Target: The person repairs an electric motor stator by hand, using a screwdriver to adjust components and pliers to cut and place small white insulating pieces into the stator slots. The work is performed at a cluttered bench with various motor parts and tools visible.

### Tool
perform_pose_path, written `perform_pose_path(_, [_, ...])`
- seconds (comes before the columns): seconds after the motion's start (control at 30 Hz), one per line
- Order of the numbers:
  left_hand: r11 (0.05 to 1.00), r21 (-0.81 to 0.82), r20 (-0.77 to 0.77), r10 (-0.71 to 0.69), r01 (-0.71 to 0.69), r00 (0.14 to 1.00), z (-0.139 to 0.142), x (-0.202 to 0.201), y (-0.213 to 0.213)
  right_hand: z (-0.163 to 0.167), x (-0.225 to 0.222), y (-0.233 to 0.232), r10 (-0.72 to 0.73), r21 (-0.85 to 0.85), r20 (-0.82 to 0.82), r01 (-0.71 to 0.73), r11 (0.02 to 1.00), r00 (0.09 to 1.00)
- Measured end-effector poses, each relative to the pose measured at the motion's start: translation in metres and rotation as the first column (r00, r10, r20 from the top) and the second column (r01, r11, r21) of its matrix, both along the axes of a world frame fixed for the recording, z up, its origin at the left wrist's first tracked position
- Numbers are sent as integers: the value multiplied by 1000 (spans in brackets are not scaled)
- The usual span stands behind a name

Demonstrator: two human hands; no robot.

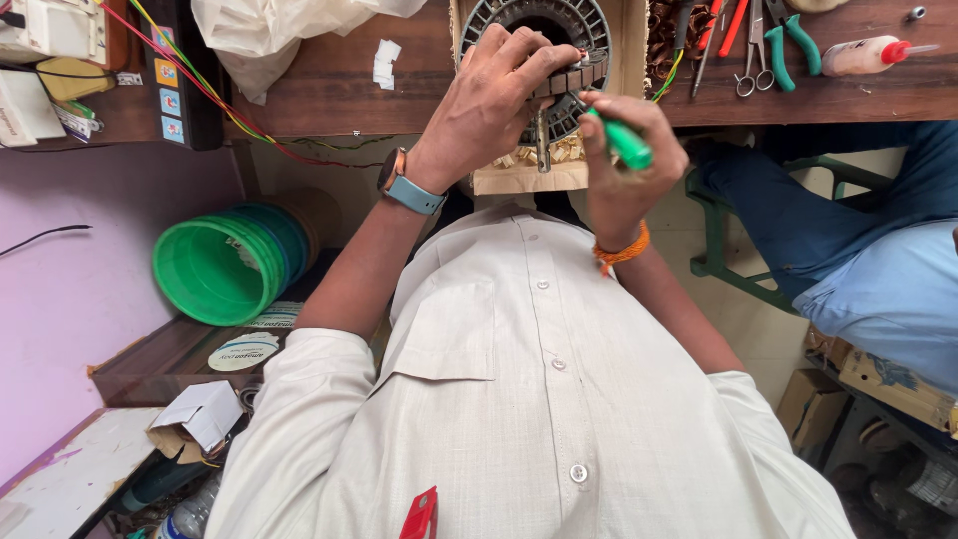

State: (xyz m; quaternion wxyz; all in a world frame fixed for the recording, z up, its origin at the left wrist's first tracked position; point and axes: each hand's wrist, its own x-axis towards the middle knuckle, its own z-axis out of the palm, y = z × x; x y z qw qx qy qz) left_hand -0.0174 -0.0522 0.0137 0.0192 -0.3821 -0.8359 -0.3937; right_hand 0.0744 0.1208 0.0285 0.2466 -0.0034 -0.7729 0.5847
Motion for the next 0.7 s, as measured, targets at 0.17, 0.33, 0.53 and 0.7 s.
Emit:
perform_pose_path(0.17, [1000,-9,12,27,-26,1000,1,3,-1,0,8,-16,-82,74,-5,82,994,997])
perform_pose_path(0.33, [999,28,-9,16,-16,1000,4,2,-3,4,10,-4,-58,-93,15,59,994,998])
perform_pose_path(0.53, [997,69,-9,33,-32,999,1,2,-6,4,3,0,52,-230,17,-46,972,999])
perform_pose_path(0.7, [996,83,-2,37,-37,999,-3,1,-6,5,-9,6,128,-85,67,-122,989,989])
